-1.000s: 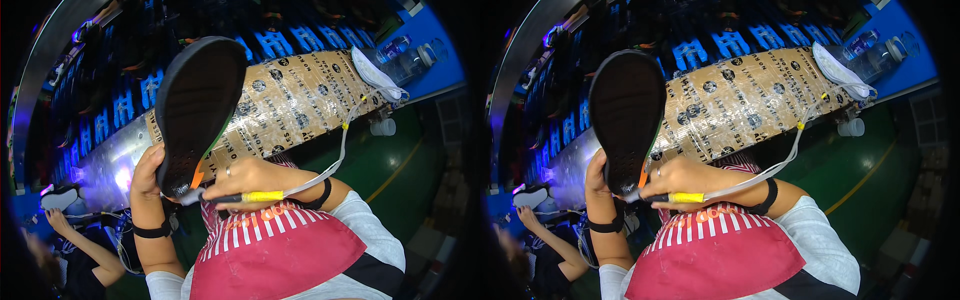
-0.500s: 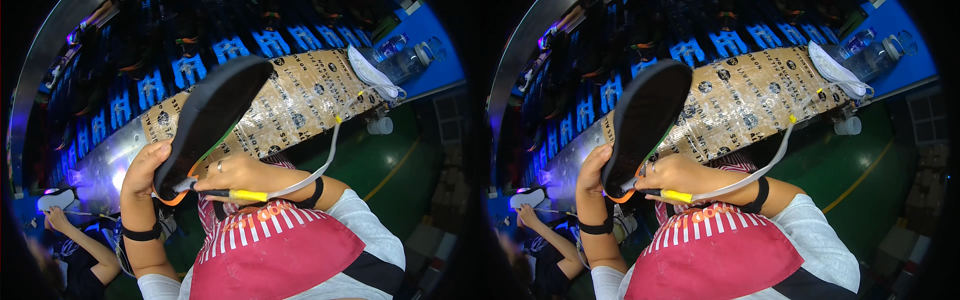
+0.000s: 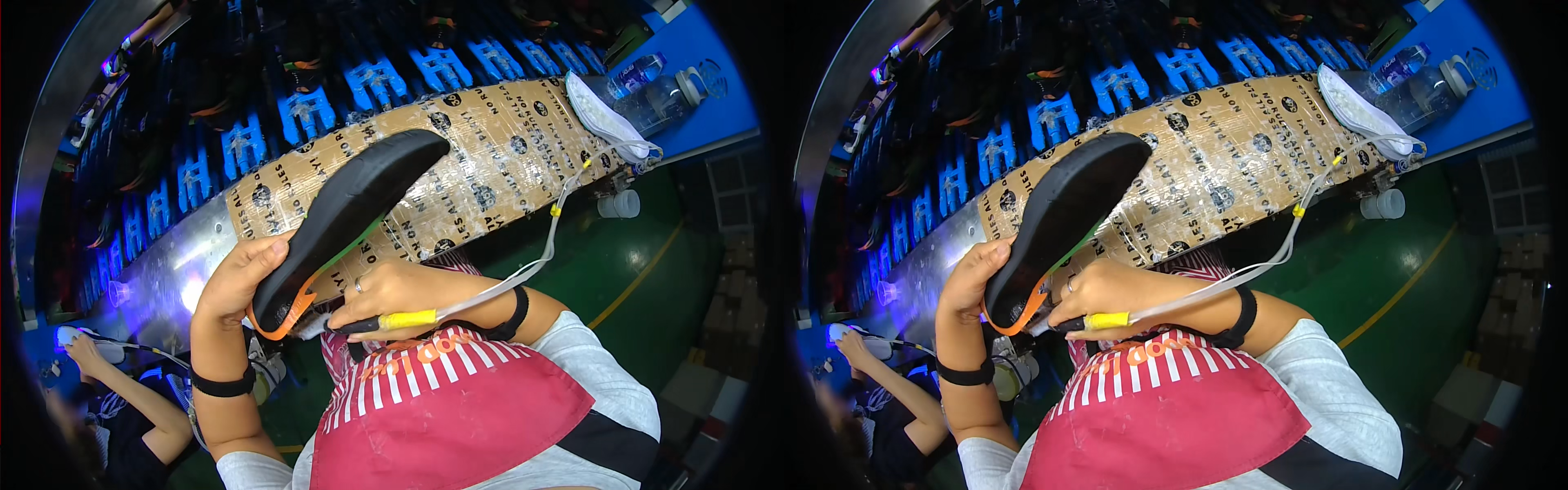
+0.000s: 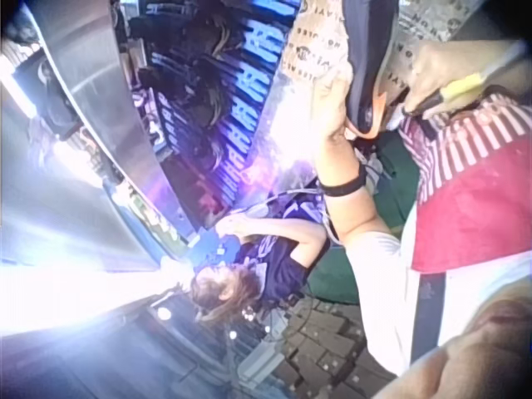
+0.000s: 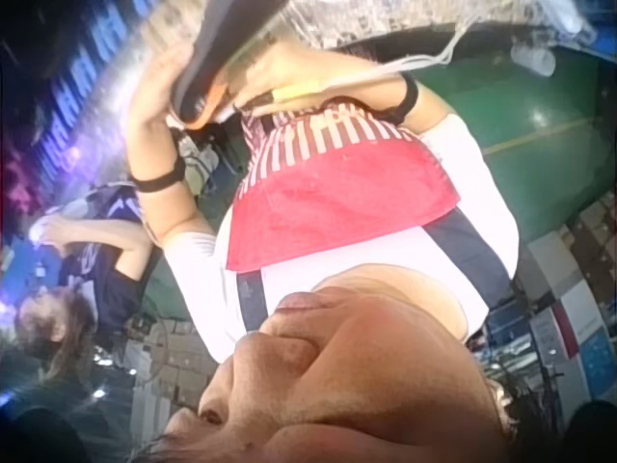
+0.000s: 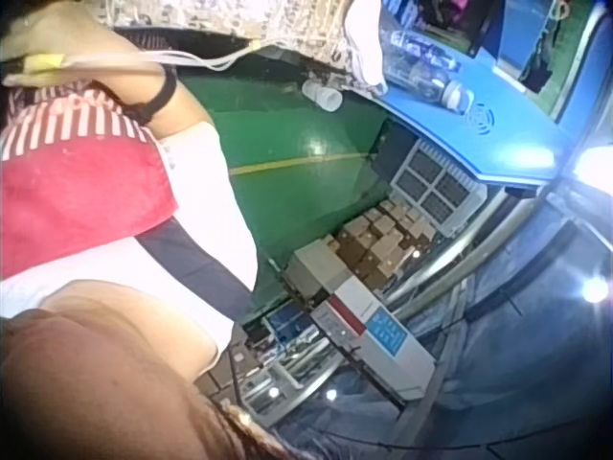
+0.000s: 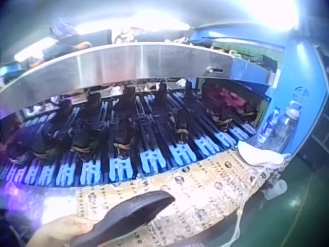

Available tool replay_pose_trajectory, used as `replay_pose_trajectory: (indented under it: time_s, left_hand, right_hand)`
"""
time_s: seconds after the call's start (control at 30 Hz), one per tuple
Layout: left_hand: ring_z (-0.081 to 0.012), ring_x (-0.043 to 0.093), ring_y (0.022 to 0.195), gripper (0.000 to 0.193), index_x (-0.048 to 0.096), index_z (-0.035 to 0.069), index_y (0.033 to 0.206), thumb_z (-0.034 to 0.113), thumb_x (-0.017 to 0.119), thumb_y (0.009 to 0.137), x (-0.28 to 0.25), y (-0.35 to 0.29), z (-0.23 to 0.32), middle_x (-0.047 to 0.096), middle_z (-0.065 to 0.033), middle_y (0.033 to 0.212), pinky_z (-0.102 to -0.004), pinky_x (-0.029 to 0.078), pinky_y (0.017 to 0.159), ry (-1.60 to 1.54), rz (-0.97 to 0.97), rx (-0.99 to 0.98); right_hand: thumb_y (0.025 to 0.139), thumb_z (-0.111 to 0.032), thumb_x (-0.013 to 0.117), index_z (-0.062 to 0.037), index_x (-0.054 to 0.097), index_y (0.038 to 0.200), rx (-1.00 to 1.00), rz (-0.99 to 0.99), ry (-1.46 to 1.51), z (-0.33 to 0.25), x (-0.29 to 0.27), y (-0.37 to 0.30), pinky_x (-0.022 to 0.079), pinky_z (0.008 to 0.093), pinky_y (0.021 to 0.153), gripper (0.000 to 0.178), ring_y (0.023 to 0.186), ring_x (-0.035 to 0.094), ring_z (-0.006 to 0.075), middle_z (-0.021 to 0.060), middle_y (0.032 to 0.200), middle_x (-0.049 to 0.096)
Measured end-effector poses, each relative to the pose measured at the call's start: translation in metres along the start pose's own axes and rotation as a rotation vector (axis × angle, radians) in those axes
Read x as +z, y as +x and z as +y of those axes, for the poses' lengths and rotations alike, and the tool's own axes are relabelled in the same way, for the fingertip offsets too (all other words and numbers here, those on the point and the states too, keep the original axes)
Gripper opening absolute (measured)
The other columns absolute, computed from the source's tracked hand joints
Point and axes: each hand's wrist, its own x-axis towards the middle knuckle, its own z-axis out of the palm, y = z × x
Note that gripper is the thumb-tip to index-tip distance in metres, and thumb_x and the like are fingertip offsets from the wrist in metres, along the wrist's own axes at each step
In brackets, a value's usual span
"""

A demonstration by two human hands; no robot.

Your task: Applying adhesive or primer to shoe soles using a brush on a manufacturing line.

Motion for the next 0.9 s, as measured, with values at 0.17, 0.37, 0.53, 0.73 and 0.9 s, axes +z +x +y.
replay_pose_trajectory:
  time_s: [0.17, 0.37, 0.53, 0.73, 0.9]
  left_hand:
    - [-0.0154, 0.063, 0.076, 0.045, 0.051, -0.005, 0.117, 0.031, 0.047, 0.091, 0.002, 0.007, -0.010, 0.063, -0.0124, 0.093, -0.0244, 0.051, 0.068, -0.155, 0.103, 0.082]
    - [-0.0216, 0.062, 0.088, 0.044, 0.049, -0.003, 0.117, 0.033, 0.040, 0.093, -0.002, 0.016, -0.034, 0.060, -0.0157, 0.103, -0.0315, 0.052, 0.076, -0.437, 0.287, 0.174]
    - [-0.0274, 0.043, 0.119, 0.045, 0.044, 0.006, 0.126, 0.036, 0.034, 0.093, -0.007, 0.024, -0.059, 0.044, -0.0125, 0.130, -0.0436, 0.032, 0.101, -0.460, 0.500, 0.826]
    - [-0.0320, 0.023, 0.131, 0.051, 0.032, 0.004, 0.133, 0.034, 0.034, 0.092, -0.037, 0.018, -0.100, 0.028, -0.0137, 0.141, -0.0593, 0.010, 0.104, -0.599, 0.182, 0.763]
    - [-0.0385, 0.013, 0.133, 0.057, 0.024, 0.011, 0.139, 0.038, 0.037, 0.091, 0.002, 0.013, -0.110, 0.021, -0.0166, 0.143, -0.0621, 0.011, 0.102, -1.163, -0.104, 0.650]
  right_hand:
    - [0.072, -0.013, 0.071, -0.0067, 0.065, 0.098, 0.166, 0.198, 0.245, 0.001, -0.001, 0.004, 0.045, 0.0295, 0.053, 0.028, 0.059, 0.059, 0.0224, 0.0100, 0.070, 0.062]
    - [0.070, -0.009, 0.071, -0.0044, 0.067, 0.094, 0.346, 0.045, 0.529, 0.002, -0.020, -0.009, 0.049, 0.0257, 0.063, 0.025, 0.070, 0.064, 0.0183, 0.0111, 0.080, 0.066]
    - [0.069, -0.004, 0.071, 0.0000, 0.066, 0.092, 0.457, 0.396, 0.487, -0.002, -0.042, -0.011, 0.048, 0.0223, 0.063, 0.024, 0.069, 0.062, 0.0114, 0.0091, 0.081, 0.067]
    - [0.074, -0.010, 0.068, -0.0002, 0.065, 0.097, 0.504, 0.556, 0.535, -0.005, -0.051, -0.020, 0.045, 0.0204, 0.063, 0.025, 0.072, 0.058, 0.0075, 0.0064, 0.082, 0.065]
    - [0.076, -0.009, 0.066, -0.0005, 0.064, 0.099, 0.566, 0.593, 0.585, -0.005, -0.052, -0.020, 0.045, 0.0197, 0.063, 0.025, 0.072, 0.057, 0.0066, 0.0052, 0.082, 0.064]
